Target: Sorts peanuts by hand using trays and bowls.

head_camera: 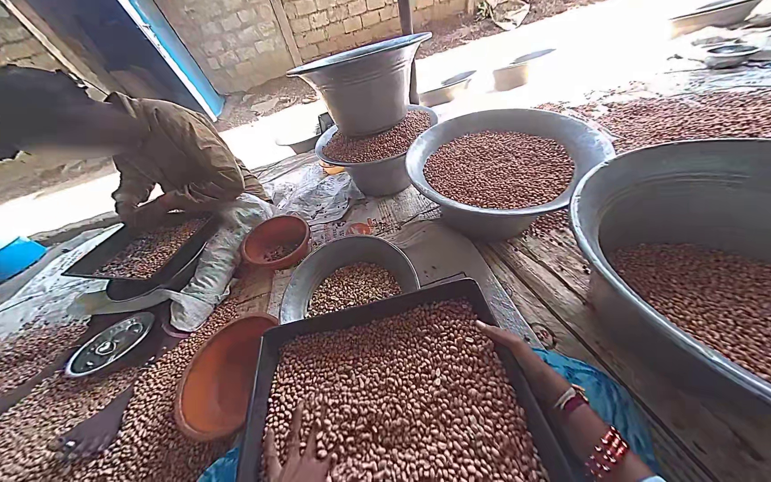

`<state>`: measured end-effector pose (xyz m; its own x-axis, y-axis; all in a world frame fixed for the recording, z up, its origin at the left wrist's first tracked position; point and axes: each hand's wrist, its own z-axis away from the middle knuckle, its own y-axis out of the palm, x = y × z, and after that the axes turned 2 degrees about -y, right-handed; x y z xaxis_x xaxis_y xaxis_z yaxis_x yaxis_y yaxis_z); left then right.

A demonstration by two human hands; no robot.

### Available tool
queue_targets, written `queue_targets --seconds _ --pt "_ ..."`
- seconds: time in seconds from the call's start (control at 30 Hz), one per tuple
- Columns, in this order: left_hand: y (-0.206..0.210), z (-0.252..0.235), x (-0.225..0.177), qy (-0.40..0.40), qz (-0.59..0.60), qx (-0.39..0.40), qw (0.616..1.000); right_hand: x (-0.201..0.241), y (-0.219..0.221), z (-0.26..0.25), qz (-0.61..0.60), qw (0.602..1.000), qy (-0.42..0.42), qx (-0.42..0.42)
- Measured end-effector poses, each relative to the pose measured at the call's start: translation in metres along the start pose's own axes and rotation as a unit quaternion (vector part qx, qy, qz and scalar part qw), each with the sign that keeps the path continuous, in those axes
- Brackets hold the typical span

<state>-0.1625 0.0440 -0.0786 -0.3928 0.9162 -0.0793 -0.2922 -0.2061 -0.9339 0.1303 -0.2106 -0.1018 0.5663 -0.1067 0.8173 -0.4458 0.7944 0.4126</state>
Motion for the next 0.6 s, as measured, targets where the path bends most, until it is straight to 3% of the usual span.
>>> queue_targets --seconds 0.07,0.1,0.17,0.23,0.33,0.43,0.53,0.6 --pt "-0.002 -0.016 0.017 -0.051 -0.037 -0.027 0.998 0.000 0.000 -0.001 -0.005 1.000 -0.003 0.009" --pt "-0.010 -0.028 0.010 -0.090 -0.033 -0.006 0.995 -0.001 -0.001 -0.002 -0.006 1.000 -0.008 0.017" --pt "-0.027 -0.064 -0.017 -0.166 -0.003 0.050 0.985 0.000 -0.001 -0.002 -0.007 0.999 -0.018 0.028" --pt "-0.028 -0.097 -0.048 -0.166 0.054 0.010 0.985 -0.002 -0.002 -0.001 0.001 0.999 -0.021 0.026" --pt "-0.023 -0.126 -0.100 -0.080 0.125 -0.053 0.988 -0.005 -0.005 0.002 0.020 0.999 -0.026 0.005" --pt "-0.003 -0.113 -0.126 0.086 0.143 -0.111 0.980 -0.008 -0.004 0.003 0.016 0.999 -0.036 -0.002" --pt "0.012 -0.068 -0.110 0.174 0.118 -0.059 0.976 -0.009 -0.002 0.005 0.013 0.999 -0.045 0.005" --pt "0.009 -0.035 -0.080 0.164 0.074 0.017 0.984 -0.005 -0.001 0.005 0.023 0.999 -0.045 0.002"
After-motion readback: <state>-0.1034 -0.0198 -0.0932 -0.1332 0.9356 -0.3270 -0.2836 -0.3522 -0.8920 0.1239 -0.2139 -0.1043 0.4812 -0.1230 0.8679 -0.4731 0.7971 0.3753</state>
